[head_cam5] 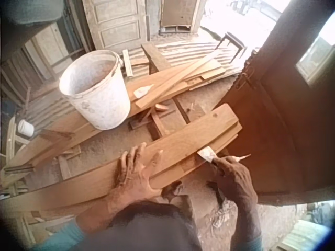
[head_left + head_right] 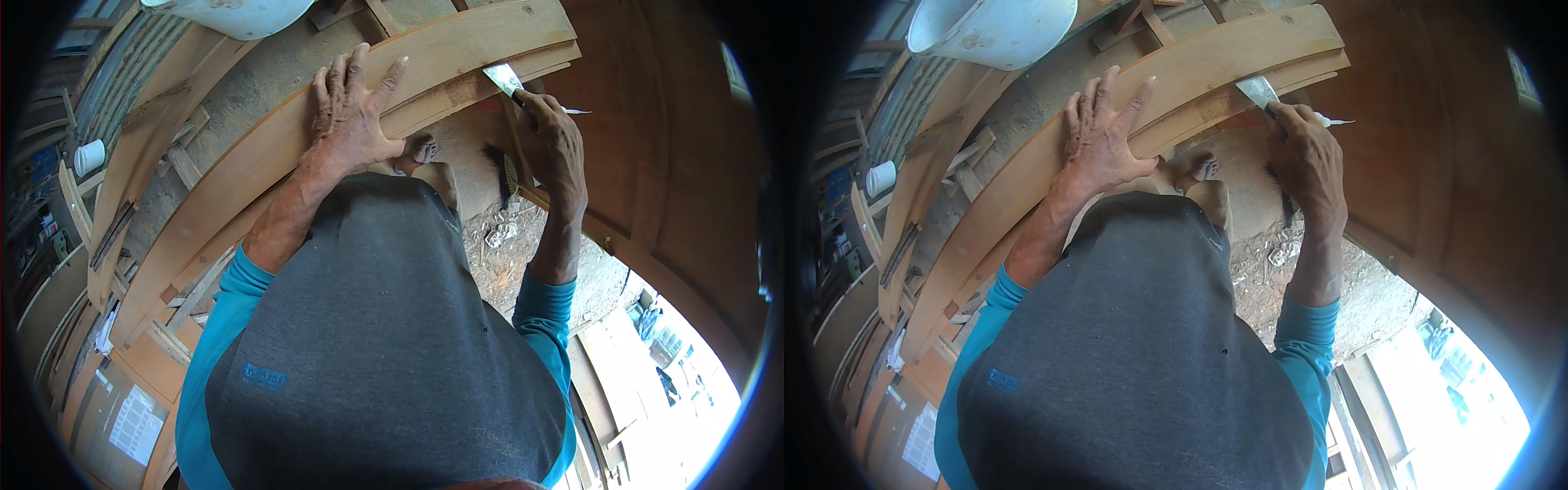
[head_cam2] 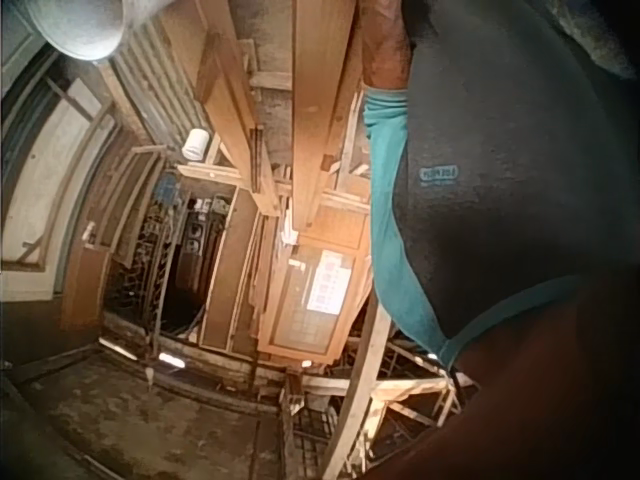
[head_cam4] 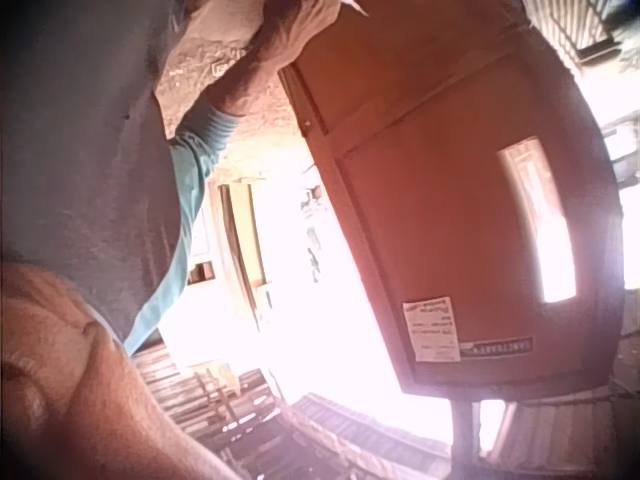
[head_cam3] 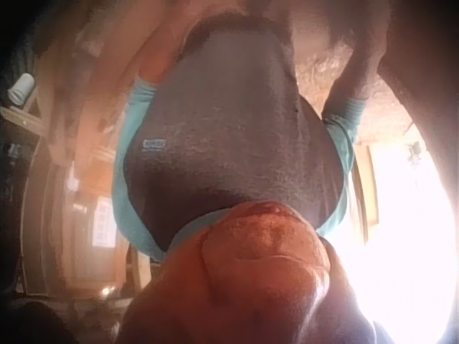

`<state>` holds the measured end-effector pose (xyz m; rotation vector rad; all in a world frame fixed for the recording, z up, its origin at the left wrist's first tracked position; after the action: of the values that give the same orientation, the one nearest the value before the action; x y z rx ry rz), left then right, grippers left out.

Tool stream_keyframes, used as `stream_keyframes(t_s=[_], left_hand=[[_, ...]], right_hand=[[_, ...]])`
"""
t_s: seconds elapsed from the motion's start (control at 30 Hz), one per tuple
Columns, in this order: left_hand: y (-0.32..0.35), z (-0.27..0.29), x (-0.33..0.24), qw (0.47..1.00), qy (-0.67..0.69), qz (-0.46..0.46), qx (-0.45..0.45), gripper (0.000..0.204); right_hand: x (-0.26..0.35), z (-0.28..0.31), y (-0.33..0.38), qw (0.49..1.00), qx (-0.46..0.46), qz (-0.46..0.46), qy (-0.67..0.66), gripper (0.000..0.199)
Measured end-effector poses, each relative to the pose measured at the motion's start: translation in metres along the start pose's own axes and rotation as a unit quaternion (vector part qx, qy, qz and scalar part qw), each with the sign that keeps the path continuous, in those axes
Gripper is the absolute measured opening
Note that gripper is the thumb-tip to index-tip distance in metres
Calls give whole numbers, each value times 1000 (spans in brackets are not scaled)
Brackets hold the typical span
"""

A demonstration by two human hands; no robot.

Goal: The person scrapes a wooden piece with a metal tool to smooth a groove and then applies wood glue into the groove from a squeeze bottle.

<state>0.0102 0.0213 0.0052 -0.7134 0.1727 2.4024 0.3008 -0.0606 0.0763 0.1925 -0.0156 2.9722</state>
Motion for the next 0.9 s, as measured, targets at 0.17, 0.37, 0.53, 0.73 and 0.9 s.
stream_keyframes(t_s=[0.17,0.37,0.53,0.73,0.9], left_hand=[[0,-1,1,1000,0,0,1,127],[-1,0,1,1000,9,-2,1,127],[0,0,-1,1000,4,7,6,127],[-1,0,0,1000,7,8,9,127],[0,0,0,1000,5,8,10,127]], right_hand=[[3,3,2,1000,16,-7,1,29],[7,4,0,1000,20,-6,-1,29],[9,4,1,1000,5,17,12,29],[12,8,1,1000,15,15,4,30],[13,3,2,1000,12,19,7,30]])
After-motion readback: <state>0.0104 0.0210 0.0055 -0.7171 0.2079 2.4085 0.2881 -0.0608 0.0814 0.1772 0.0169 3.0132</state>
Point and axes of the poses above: each hand's wrist, its own y-axis away from the middle knuckle, its own z-axis out of the back of the hand, x = y × z, the point moved 2 cm from there along -y, towards the middle knuckle, and after that the axes turned 12 degrees about y, right-handed, at the moved point
